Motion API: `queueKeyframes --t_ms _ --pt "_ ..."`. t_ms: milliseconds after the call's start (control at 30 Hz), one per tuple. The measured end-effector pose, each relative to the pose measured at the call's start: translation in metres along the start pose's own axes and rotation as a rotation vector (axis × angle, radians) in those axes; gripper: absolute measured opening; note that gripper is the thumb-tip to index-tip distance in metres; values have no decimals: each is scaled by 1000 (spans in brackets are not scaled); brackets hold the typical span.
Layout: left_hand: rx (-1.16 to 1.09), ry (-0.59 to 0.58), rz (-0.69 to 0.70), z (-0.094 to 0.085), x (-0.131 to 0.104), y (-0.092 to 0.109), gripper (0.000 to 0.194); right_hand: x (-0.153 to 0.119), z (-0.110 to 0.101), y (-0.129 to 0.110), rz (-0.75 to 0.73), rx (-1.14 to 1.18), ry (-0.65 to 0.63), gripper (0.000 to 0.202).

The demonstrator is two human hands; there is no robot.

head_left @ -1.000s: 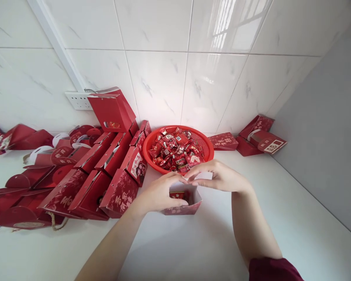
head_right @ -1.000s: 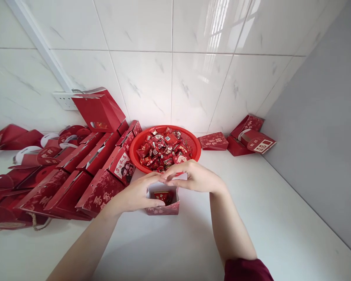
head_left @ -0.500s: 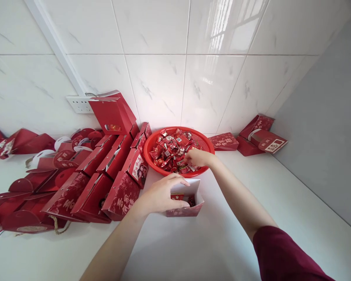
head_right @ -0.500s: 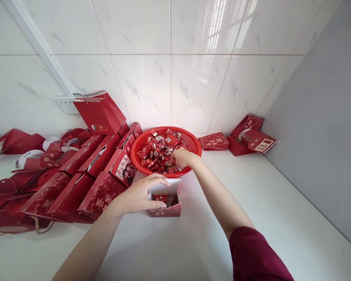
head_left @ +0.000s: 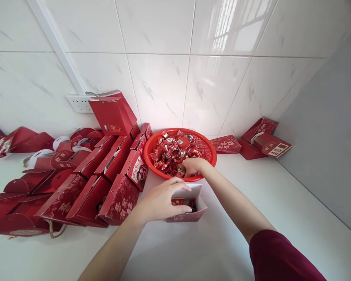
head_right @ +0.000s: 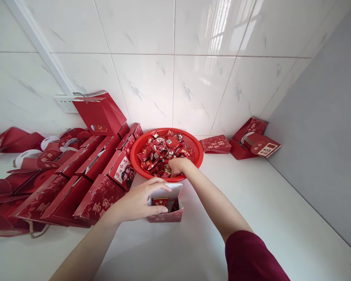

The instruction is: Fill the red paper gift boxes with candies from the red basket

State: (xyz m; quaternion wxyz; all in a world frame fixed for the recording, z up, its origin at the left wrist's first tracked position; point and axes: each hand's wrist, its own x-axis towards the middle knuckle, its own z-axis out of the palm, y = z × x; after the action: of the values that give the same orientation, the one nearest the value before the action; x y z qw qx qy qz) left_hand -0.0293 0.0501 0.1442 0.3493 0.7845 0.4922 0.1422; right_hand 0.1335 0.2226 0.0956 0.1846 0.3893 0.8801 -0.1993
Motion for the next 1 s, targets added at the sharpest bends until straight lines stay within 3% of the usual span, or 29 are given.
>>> queueKeyframes --t_ms 500,833,1000 --pt "17 -3 10 1 1 0 49 -6 11 -4 56 -3 135 23" --pt "0 -11 27 -1 0 3 48 -4 16 6 -102 194 238 12" --pt "-9 -4 14 -1 0 3 47 -6 16 2 -239 306 323 35"
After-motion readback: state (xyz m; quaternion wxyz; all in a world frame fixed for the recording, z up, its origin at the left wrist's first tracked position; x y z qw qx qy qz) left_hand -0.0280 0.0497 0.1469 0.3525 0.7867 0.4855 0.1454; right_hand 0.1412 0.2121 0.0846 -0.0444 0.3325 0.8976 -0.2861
